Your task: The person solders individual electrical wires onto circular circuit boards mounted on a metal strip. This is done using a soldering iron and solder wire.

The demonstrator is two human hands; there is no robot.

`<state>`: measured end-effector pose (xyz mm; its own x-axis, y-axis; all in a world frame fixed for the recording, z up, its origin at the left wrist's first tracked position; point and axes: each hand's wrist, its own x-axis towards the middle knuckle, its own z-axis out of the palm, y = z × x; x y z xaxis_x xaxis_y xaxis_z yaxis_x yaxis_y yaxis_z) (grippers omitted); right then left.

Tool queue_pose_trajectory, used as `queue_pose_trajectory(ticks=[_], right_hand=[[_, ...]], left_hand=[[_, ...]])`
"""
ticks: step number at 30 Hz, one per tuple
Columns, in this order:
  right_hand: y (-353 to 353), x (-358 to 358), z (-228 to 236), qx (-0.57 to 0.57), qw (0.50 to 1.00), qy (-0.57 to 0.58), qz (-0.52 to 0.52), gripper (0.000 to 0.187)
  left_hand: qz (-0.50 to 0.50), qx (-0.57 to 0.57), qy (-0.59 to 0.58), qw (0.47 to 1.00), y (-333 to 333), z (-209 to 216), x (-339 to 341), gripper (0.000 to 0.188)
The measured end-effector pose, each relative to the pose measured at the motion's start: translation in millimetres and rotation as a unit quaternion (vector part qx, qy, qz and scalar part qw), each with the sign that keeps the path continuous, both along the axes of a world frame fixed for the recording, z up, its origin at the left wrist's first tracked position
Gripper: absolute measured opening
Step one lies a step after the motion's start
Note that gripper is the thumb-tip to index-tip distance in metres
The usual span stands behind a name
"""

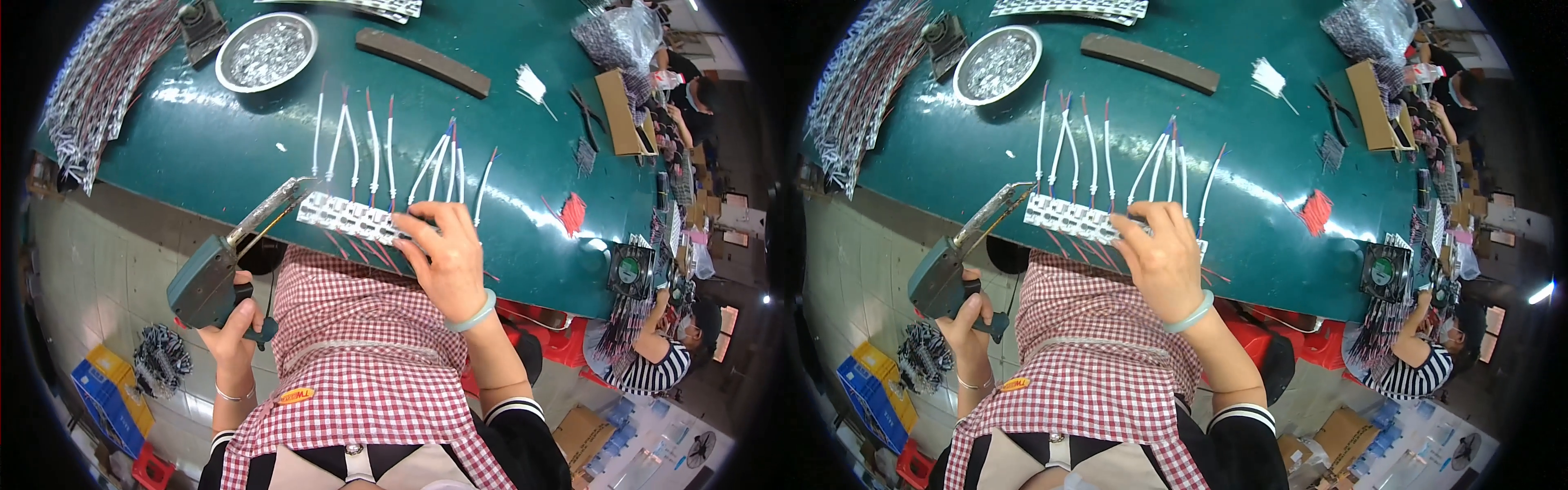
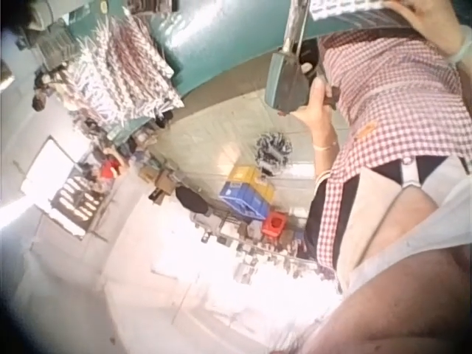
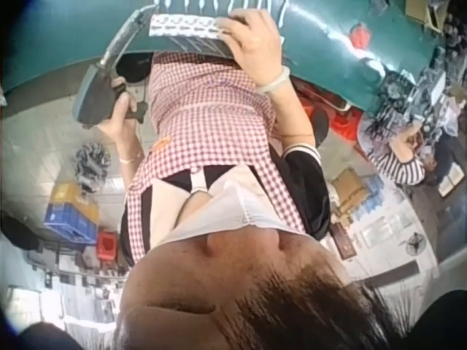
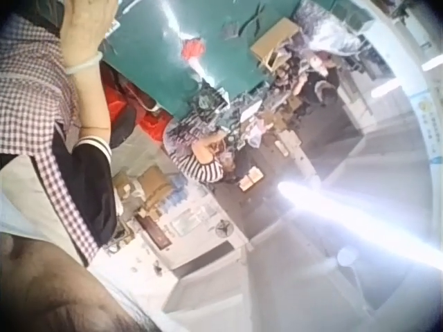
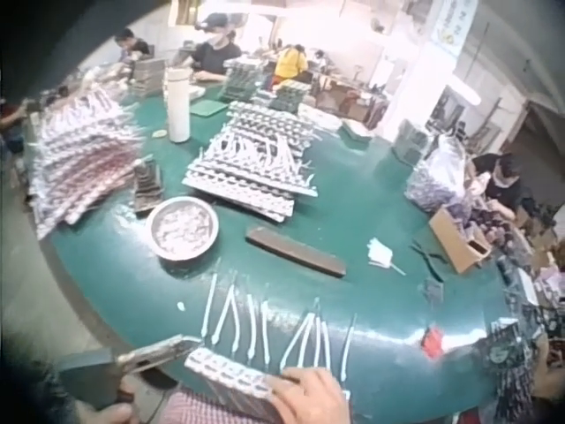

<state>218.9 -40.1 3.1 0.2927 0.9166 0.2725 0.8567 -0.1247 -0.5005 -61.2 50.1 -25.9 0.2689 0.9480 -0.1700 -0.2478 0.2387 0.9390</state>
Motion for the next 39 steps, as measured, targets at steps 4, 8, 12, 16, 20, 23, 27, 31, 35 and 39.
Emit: queue_pose_trajectory(ticks=[4, 8, 12, 16, 20, 23, 27, 31, 35, 39], right_hand=[[3, 1, -21, 0.033, 0.996, 0.083, 0.005, 0.035], [25, -20, -36, 0.099, 0.989, 0.103, -0.036, 0.033], [52, -43, -39, 0.129, 0.979, 0.126, -0.091, 0.031], [38, -20, -10, 0.14, 0.97, 0.189, -0.056, 0.031], [28, 95, 13, 0.151, 0.984, -0.023, -0.09, 0.014], [49, 192, -3, 0.095, 0.962, -0.195, -0.167, 0.015], [83, 242, -32, 0.079, 0.935, -0.33, -0.104, 0.01], [90, 248, -47, 0.024, 0.9, -0.425, -0.091, 0.01], [89, 302, -82, -0.046, 0.895, -0.426, -0.125, 0.014], [79, 329, -74, -0.009, 0.897, -0.434, -0.084, 0.013]], left_hand=[[0.001, -0.019, -0.002, 1.0, 2, 4, 18, 0.051], [-0.007, 0.003, -0.006, 1.0, 6, 15, 36, 0.051], [-0.039, -0.01, -0.071, 0.997, 18, 26, 60, 0.052], [-0.052, -0.097, -0.191, 0.975, 24, 34, 71, 0.06], [-0.034, -0.205, -0.253, 0.945, 20, 44, 82, 0.063], [-0.128, -0.241, -0.298, 0.915, 31, 33, 66, 0.059], [-0.124, -0.215, -0.225, 0.942, 11, 44, 55, 0.058], [-0.132, -0.216, -0.149, 0.956, 14, 73, 39, 0.05], [-0.117, -0.201, -0.225, 0.946, 6, 50, 52, 0.04], [-0.117, -0.136, -0.281, 0.943, -14, 31, 72, 0.044]])
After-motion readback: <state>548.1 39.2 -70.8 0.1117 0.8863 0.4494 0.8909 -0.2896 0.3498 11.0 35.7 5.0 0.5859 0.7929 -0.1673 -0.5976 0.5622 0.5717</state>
